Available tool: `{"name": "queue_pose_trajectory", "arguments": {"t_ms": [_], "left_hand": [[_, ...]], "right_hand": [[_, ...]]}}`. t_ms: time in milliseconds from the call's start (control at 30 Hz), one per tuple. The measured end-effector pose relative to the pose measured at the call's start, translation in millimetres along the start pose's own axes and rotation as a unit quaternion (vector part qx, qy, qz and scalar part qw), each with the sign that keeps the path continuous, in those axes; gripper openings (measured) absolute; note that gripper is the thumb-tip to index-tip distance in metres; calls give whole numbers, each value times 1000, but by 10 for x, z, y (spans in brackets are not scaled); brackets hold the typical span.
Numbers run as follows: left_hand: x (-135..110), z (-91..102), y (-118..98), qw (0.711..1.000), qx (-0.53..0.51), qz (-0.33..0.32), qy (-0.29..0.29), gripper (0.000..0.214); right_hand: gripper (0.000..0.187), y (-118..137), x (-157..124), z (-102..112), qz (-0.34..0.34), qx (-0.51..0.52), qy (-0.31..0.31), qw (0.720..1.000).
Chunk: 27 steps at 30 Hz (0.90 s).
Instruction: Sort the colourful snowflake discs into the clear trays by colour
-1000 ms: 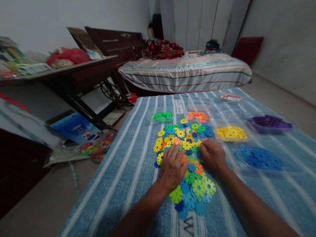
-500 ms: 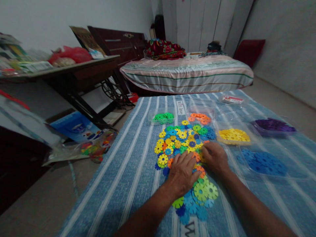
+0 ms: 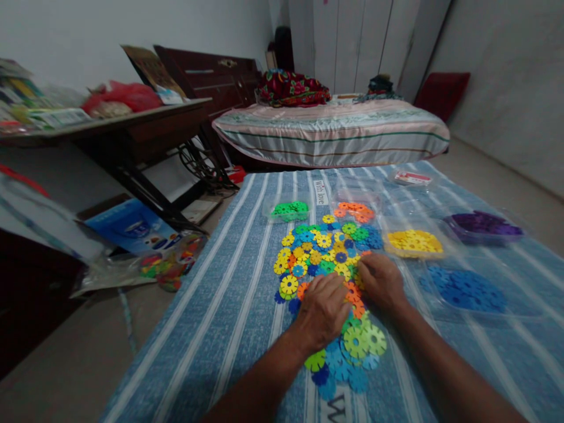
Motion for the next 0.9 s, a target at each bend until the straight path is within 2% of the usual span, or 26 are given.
{"name": "queue_pose_trajectory", "arguments": {"t_ms": [100, 200, 267, 400, 567, 700, 800, 900], "left_hand": [[27, 33, 198, 997, 58, 58, -2, 25], [39, 40, 441, 985, 108, 133, 17, 40], [36, 33, 530, 979, 122, 160, 31, 44], [4, 35, 448, 979, 127, 156, 39, 38], [-2, 118, 242, 987, 102, 121, -1, 24], [68, 183, 309, 987, 106, 120, -34, 19], [108, 142, 387, 982, 126, 140, -5, 25], [118, 85, 340, 984, 116, 132, 17, 24]], "right_hand": [[26, -3, 4, -9, 3, -9, 3, 1000], [27, -8, 9, -20, -3, -13, 8, 1000], [27, -3, 10, -25, -3, -11, 11, 1000], [27, 10, 10, -20, 1, -6, 11, 1000], [26, 5, 11, -25, 8, -14, 10, 1000], [26, 1, 11, -33, 8, -12, 2, 1000], [27, -1, 16, -42, 7, -17, 3, 1000], [26, -3, 24, -48, 10, -21, 8, 1000]]}}
Point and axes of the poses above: each hand's wrist, its own x-axis towards the middle knuckle, its own z-axis out of the back of the hand, y = z × x, the point moved 6 cm from there along x, towards the middle knuckle, and after that the axes turned 13 degrees about -z, right-handed, at the moved point
